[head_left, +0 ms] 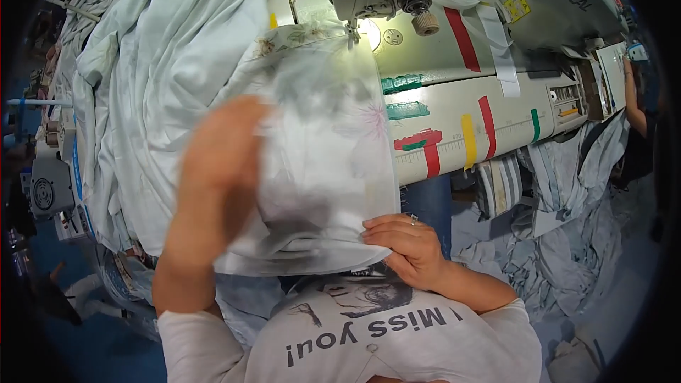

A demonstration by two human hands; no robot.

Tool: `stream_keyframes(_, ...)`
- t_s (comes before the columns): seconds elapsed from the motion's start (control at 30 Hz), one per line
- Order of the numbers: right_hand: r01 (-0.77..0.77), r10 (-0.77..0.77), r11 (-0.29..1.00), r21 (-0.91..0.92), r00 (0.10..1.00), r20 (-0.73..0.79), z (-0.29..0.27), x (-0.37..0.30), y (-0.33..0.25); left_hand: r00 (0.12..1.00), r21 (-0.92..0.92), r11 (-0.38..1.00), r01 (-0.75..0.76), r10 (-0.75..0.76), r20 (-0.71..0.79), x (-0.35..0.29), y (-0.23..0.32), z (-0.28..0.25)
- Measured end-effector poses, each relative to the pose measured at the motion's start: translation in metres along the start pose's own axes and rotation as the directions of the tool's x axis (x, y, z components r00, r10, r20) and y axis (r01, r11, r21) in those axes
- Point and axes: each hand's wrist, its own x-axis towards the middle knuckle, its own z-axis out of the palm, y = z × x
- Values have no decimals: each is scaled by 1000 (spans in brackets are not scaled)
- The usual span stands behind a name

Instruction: Sewing the edges of white fabric pieces to manufacture pillowcases using an industrial sewing machine.

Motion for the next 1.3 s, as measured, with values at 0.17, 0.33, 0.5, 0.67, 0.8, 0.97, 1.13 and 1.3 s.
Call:
stream_keyframes(0.17,-40,37,991,127,999,26,-8,-3,-6,990,-163,983,-88,105,99,51,-15,85)
stream_keyframes(0.33,-104,105,961,255,994,9,-7,0,-1,989,-69,991,-114,120,85,60,-23,98)
stream_keyframes(0.5,-88,79,985,150,995,65,-14,4,-1,986,-103,989,-106,117,118,67,-21,97)
stream_keyframes(0.67,96,-115,958,-271,992,-53,-79,49,-25,979,-96,993,-71,88,182,58,-19,82)
stream_keyframes(0.8,-159,-169,749,-643,893,-418,-145,104,13,968,-163,978,-130,161,193,60,-5,74)
stream_keyframes(0.97,-183,-322,199,-963,916,-241,-161,133,32,936,-475,834,-280,347,59,73,33,68)
stream_keyframes(1.13,9,-129,566,-824,989,-78,-112,92,-19,923,-512,772,-377,361,-135,90,61,86)
stream_keyframes(1.3,-108,42,903,-415,986,-164,-117,72,-30,951,-806,590,51,218,220,89,52,76)
